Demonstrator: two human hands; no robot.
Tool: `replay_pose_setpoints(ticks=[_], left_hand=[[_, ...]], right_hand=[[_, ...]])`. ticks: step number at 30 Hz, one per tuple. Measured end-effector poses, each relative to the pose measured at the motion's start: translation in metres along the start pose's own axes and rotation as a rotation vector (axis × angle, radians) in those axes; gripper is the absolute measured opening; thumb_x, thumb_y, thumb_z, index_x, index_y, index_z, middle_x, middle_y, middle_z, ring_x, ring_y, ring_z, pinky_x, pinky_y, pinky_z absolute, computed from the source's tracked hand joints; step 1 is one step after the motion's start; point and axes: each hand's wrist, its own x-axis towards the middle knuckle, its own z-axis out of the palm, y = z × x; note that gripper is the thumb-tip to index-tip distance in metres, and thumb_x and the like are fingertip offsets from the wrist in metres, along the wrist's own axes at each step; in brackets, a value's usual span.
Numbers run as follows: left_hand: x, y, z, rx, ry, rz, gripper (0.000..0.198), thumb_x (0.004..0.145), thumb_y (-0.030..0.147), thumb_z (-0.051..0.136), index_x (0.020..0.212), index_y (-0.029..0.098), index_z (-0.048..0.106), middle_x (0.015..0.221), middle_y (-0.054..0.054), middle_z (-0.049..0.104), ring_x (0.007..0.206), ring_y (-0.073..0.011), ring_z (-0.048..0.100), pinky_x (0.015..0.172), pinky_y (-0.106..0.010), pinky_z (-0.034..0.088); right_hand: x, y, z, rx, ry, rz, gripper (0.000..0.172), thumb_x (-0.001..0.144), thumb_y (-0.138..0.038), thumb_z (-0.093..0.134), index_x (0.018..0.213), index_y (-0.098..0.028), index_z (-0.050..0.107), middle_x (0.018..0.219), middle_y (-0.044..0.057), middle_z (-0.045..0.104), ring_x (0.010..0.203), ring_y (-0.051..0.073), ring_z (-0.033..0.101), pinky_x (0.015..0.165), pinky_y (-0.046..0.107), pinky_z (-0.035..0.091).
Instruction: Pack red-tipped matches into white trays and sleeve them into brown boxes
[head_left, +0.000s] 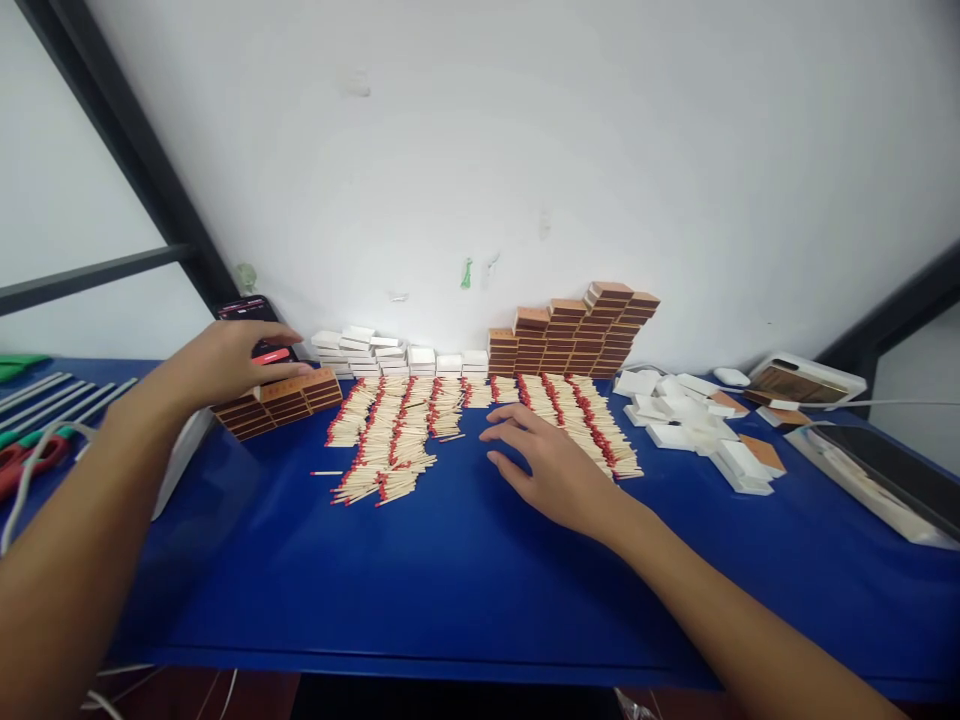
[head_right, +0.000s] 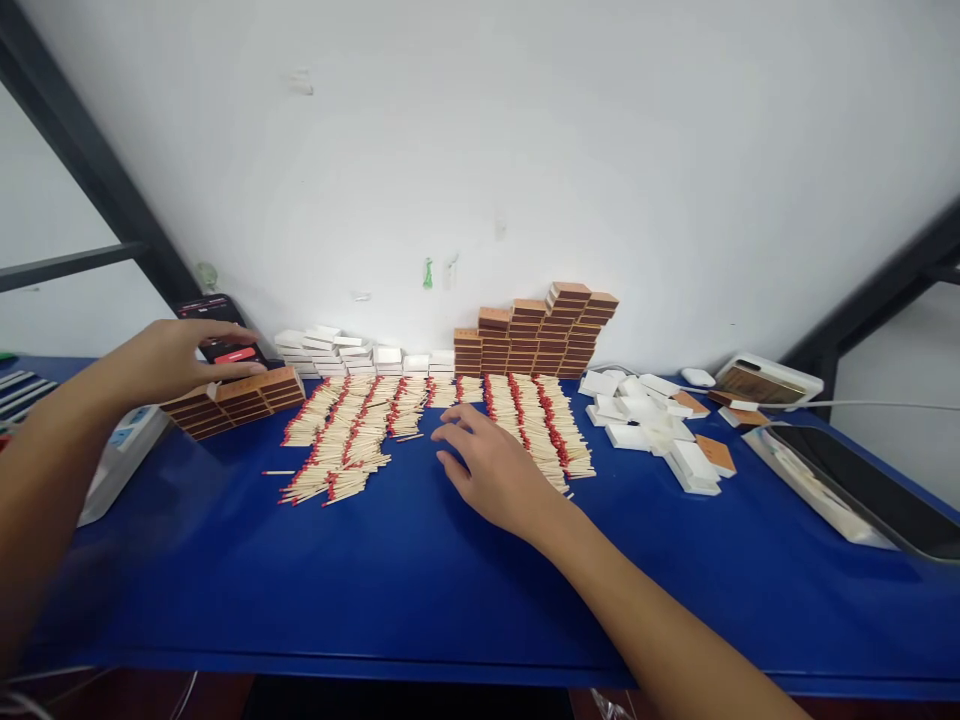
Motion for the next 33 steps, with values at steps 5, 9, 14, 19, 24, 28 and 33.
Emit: replay_pose_setpoints(ticks=[5,9,14,19,24,28,33], left_hand=[[0.048,0.034,0.016,0.012,0.014,0.165,0.055,0.095,0.055,0.055,0.130,0.016,0.072,0.124,-0.011,0.076,0.110,-0.0262,0.068,0.100,-0.036,0.050],[0.077,0.049,0.029,0.026,0.032,0.251,0.055,0.096,0.060,0.051,0.124,0.019,0.075,0.119,-0.012,0.075,0.112,-0.0288,0.066,0.101,-0.039,0.049],[0.088,0.067,0.045,0.004,0.043,0.354,0.042,0.098,0.054,0.054,0.109,0.023,0.079,0.112,-0.012,0.068,0.116,-0.0310,0.060,0.101,-0.042,0.047],[0.090,0.078,0.062,0.082,0.051,0.343,0.033,0.098,0.040,0.055,0.105,0.019,0.080,0.113,-0.014,0.064,0.115,-0.0321,0.056,0.100,-0.045,0.047],[0.090,0.081,0.061,0.066,0.055,0.362,0.030,0.096,0.037,0.056,0.103,0.017,0.077,0.122,-0.015,0.065,0.119,-0.0324,0.056,0.105,-0.047,0.047],[0.067,0.099,0.045,-0.026,0.084,0.442,0.028,0.096,0.037,0.055,0.096,0.016,0.073,0.125,-0.016,0.068,0.123,-0.0330,0.058,0.108,-0.048,0.047],[-0.002,0.150,0.048,-0.255,-0.044,0.571,0.020,0.097,0.034,0.056,0.103,0.021,0.070,0.102,-0.008,0.073,0.101,-0.0246,0.066,0.092,-0.040,0.053]], right_hand=[[0.002,0.003,0.000,0.004,0.016,-0.004,0.022,0.104,-0.019,0.055,0.120,-0.021,0.070,0.135,0.015,0.064,0.119,0.029,0.071,0.103,0.054,0.062],[0.002,0.005,0.001,0.009,0.031,-0.010,0.022,0.103,-0.017,0.056,0.119,-0.020,0.070,0.133,0.015,0.065,0.118,0.029,0.071,0.103,0.053,0.062],[0.003,0.004,0.001,0.012,0.025,-0.005,0.023,0.103,-0.016,0.055,0.120,-0.022,0.070,0.133,0.014,0.066,0.114,0.028,0.072,0.099,0.052,0.063],[0.004,0.006,0.001,0.034,0.015,0.002,0.022,0.103,-0.016,0.056,0.118,-0.021,0.070,0.130,0.014,0.066,0.115,0.028,0.072,0.101,0.051,0.062],[0.005,0.010,0.003,0.046,0.011,0.016,0.021,0.102,-0.016,0.056,0.118,-0.020,0.070,0.129,0.014,0.066,0.115,0.028,0.071,0.102,0.052,0.061],[0.005,0.014,0.000,0.039,0.044,0.025,0.021,0.103,-0.017,0.056,0.117,-0.022,0.070,0.126,0.012,0.067,0.111,0.027,0.071,0.099,0.050,0.061],[0.009,0.032,-0.008,-0.049,0.147,0.006,0.016,0.102,-0.017,0.056,0.108,-0.022,0.071,0.108,0.011,0.073,0.104,0.029,0.068,0.095,0.051,0.058]])
